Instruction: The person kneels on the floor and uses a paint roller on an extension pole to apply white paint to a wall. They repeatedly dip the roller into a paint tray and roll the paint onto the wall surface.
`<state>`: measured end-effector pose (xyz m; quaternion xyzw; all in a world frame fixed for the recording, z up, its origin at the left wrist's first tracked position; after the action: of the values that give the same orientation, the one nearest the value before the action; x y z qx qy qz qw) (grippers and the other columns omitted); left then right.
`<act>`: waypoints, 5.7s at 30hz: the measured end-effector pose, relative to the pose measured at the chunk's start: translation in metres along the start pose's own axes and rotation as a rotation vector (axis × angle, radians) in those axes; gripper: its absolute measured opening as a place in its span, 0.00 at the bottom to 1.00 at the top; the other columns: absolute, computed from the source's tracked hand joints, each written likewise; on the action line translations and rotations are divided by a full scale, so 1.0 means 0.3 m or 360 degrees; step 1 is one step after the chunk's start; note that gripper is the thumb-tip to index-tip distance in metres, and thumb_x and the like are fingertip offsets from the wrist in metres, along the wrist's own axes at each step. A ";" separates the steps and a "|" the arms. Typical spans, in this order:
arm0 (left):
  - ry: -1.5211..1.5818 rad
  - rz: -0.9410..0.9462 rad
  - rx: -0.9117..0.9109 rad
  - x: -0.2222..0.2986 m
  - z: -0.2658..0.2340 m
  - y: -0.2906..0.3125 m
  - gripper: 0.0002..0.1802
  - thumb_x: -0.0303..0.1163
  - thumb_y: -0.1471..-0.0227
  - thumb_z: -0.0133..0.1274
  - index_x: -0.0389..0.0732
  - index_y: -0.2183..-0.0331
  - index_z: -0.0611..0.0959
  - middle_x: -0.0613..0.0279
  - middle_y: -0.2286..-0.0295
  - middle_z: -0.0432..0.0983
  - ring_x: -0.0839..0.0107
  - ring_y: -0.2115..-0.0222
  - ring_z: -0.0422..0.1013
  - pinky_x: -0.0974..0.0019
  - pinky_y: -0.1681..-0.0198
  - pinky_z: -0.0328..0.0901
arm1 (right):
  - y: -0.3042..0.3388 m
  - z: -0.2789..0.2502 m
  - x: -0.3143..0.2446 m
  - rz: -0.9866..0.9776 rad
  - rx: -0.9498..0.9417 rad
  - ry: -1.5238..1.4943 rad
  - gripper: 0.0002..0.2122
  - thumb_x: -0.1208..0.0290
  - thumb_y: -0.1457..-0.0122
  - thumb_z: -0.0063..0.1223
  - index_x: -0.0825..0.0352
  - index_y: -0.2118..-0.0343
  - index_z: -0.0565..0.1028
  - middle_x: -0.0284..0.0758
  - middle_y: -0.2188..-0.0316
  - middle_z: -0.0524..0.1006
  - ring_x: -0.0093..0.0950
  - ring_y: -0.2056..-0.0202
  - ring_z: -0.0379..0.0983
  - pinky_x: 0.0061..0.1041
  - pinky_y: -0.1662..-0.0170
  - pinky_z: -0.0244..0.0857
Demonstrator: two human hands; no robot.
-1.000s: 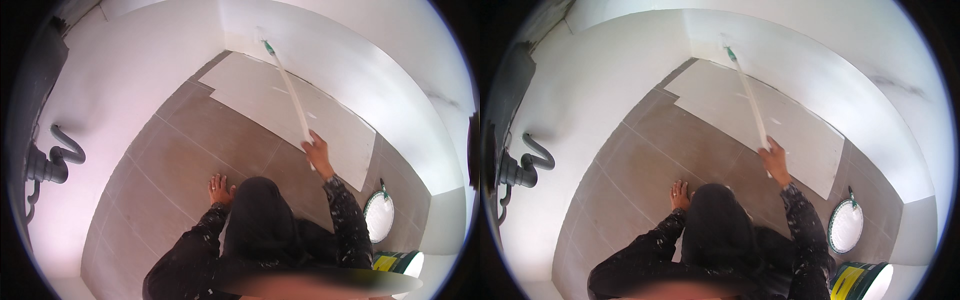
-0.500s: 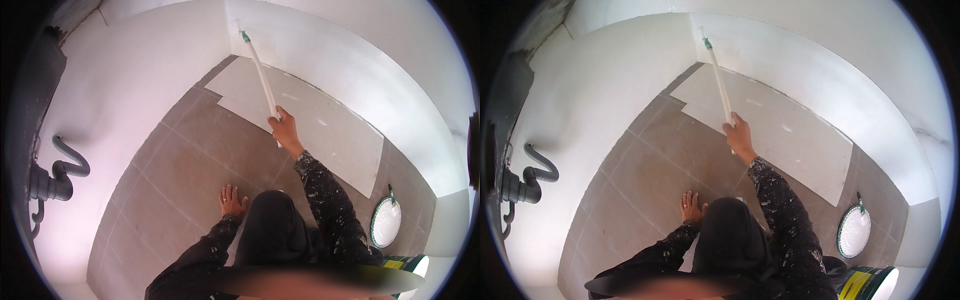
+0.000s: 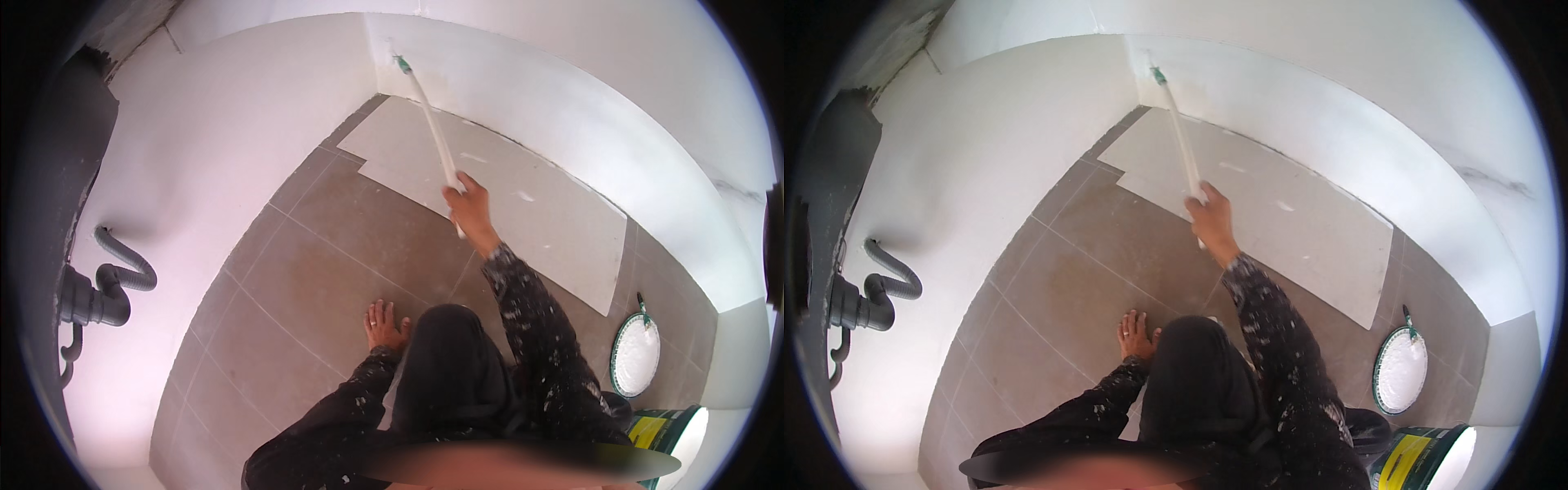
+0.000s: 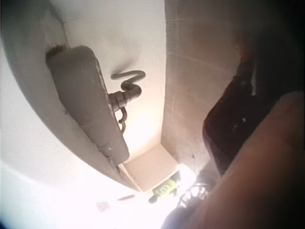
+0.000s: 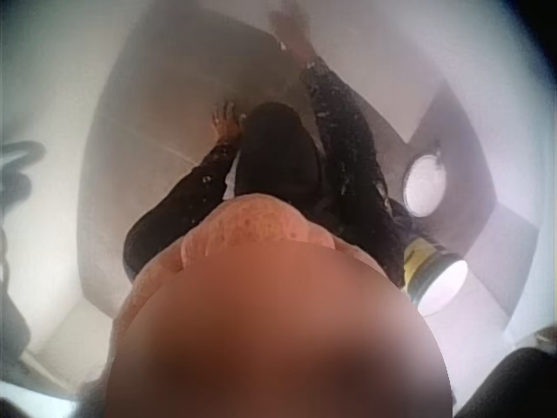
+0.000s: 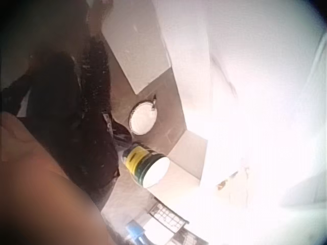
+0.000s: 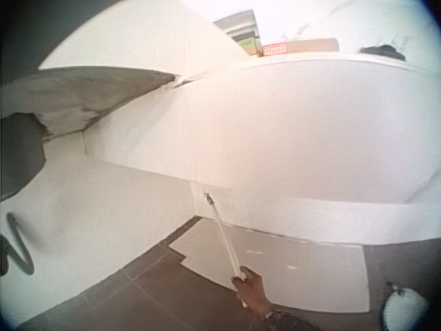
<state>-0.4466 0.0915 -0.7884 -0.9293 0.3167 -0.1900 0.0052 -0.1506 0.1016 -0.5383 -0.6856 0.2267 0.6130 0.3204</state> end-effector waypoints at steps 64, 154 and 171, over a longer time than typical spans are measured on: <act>-0.0221 0.0001 -0.0001 -0.084 0.135 -0.024 0.33 0.47 0.45 0.53 0.48 0.40 0.69 0.53 0.38 0.59 0.50 0.36 0.54 0.42 0.35 0.48 | -0.043 -0.322 0.032 0.0178 -0.0096 0.0241 0.26 0.68 0.43 0.58 0.77 0.43 0.69 0.33 0.81 0.72 0.19 0.86 0.65 0.22 0.85 0.58; 0.0131 0.1629 -0.1448 1.220 0.308 -0.290 0.33 0.56 0.44 0.52 0.40 0.47 0.80 0.47 0.46 0.73 0.51 0.42 0.65 0.51 0.37 0.57 | 2.309 -1.020 0.037 0.0786 0.1105 0.0586 0.14 0.67 0.34 0.43 0.68 0.74 0.75 0.31 0.84 0.73 0.27 0.84 0.70 0.31 0.75 0.69; 0.0154 0.1419 -0.1558 1.197 0.268 -0.328 0.32 0.49 0.46 0.58 0.33 0.48 0.78 0.46 0.53 0.79 0.56 0.53 0.76 0.58 0.47 0.68 | 2.412 -1.033 0.096 0.1518 0.1832 0.0150 0.17 0.58 0.36 0.53 0.67 0.76 0.71 0.27 0.86 0.66 0.20 0.88 0.61 0.25 0.88 0.56</act>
<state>-0.0991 -0.0507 -0.7246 -0.5947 0.7206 -0.0453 -0.3537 -0.4401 -0.6191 -0.6701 -0.2625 0.7979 0.4398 0.3179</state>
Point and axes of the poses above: each hand's wrist, its own y-axis away from the middle knuckle, its own z-axis out of the palm, x = y × z, the point moved 5 cm from there along -y, towards the middle knuckle
